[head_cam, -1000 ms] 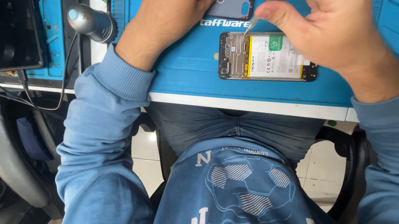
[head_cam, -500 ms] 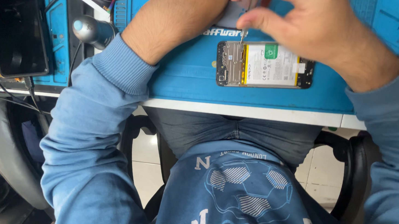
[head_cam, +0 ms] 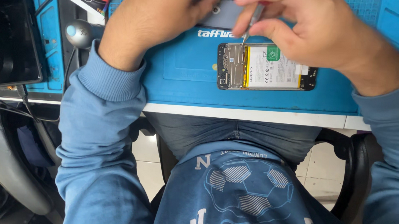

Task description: The person holds a phone frame and a new replacement screen, peels the protective film off the new screen, then fits the screen to the phone frame and presses it in place. They then work on the assembled phone, using a screwdriver to drive screws along its edge on the work mat.

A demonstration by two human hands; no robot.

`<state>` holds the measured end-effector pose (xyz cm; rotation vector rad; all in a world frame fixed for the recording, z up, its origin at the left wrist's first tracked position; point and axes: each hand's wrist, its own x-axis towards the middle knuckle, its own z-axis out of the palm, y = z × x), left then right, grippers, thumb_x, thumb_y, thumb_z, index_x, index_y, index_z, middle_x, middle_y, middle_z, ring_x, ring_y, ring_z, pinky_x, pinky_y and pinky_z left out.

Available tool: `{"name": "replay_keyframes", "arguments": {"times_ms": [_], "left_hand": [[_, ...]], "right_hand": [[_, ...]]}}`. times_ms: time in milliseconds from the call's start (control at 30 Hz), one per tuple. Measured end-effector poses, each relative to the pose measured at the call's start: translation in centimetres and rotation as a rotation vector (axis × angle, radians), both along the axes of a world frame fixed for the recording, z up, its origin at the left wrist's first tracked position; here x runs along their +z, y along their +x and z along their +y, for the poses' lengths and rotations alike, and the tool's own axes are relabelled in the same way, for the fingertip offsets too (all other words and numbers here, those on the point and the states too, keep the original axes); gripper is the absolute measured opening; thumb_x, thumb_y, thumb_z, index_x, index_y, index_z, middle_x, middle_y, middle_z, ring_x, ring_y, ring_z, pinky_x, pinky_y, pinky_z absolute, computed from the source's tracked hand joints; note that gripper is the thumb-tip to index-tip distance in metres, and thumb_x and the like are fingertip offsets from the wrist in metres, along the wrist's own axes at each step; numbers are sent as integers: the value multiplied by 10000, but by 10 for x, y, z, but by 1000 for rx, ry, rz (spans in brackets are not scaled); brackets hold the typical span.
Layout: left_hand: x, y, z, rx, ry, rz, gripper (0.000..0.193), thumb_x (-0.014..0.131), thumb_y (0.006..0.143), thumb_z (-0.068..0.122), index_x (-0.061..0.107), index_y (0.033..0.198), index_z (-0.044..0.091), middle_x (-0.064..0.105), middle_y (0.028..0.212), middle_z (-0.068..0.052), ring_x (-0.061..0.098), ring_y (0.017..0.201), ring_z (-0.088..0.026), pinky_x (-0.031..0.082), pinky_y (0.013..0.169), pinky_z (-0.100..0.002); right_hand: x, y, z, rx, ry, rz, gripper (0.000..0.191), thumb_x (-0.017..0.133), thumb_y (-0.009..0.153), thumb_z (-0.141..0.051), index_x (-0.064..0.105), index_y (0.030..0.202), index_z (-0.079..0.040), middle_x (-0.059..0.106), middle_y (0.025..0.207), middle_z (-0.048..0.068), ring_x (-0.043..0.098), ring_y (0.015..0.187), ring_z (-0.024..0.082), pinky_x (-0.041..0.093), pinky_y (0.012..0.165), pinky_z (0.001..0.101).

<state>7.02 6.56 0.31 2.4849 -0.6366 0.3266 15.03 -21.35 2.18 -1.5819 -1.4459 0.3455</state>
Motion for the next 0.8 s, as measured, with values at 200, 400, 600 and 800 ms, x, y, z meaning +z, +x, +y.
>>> {"name": "replay_keyframes", "arguments": {"times_ms": [200, 400, 600, 800], "left_hand": [[7, 1, -4, 3, -48, 152, 191, 689, 1102, 232, 684, 1164, 51, 722, 969, -95, 699, 829, -244, 543, 704, -379], [1, 6, -7, -21, -201, 262, 201, 631, 1116, 233, 706, 1204, 69, 727, 954, -68, 711, 829, -178, 540, 700, -332], [5, 7, -3, -26, -253, 364, 185, 690, 1140, 260, 710, 1183, 82, 707, 935, -48, 652, 822, -160, 509, 701, -322], [20, 6, -5, -131, -412, 390, 95, 708, 1067, 115, 679, 1146, 72, 707, 1018, 8, 676, 945, -99, 546, 826, -246]], "right_hand": [[4, -3, -1, -89, -100, 64, 367, 698, 1005, 11, 554, 1343, 13, 673, 1179, 156, 716, 1068, 220, 610, 934, 326], [10, -6, 2, -93, 53, -252, 349, 853, 984, -22, 604, 1223, 31, 686, 1167, 192, 724, 1031, 235, 606, 899, 302], [20, -15, 3, -141, 9, -171, 278, 774, 955, 19, 624, 1186, 50, 704, 1105, 166, 730, 1003, 226, 606, 876, 300], [19, -9, -1, -74, 58, -227, 216, 720, 1081, 81, 615, 1268, 60, 724, 1182, 171, 744, 1031, 213, 615, 883, 300]]}}
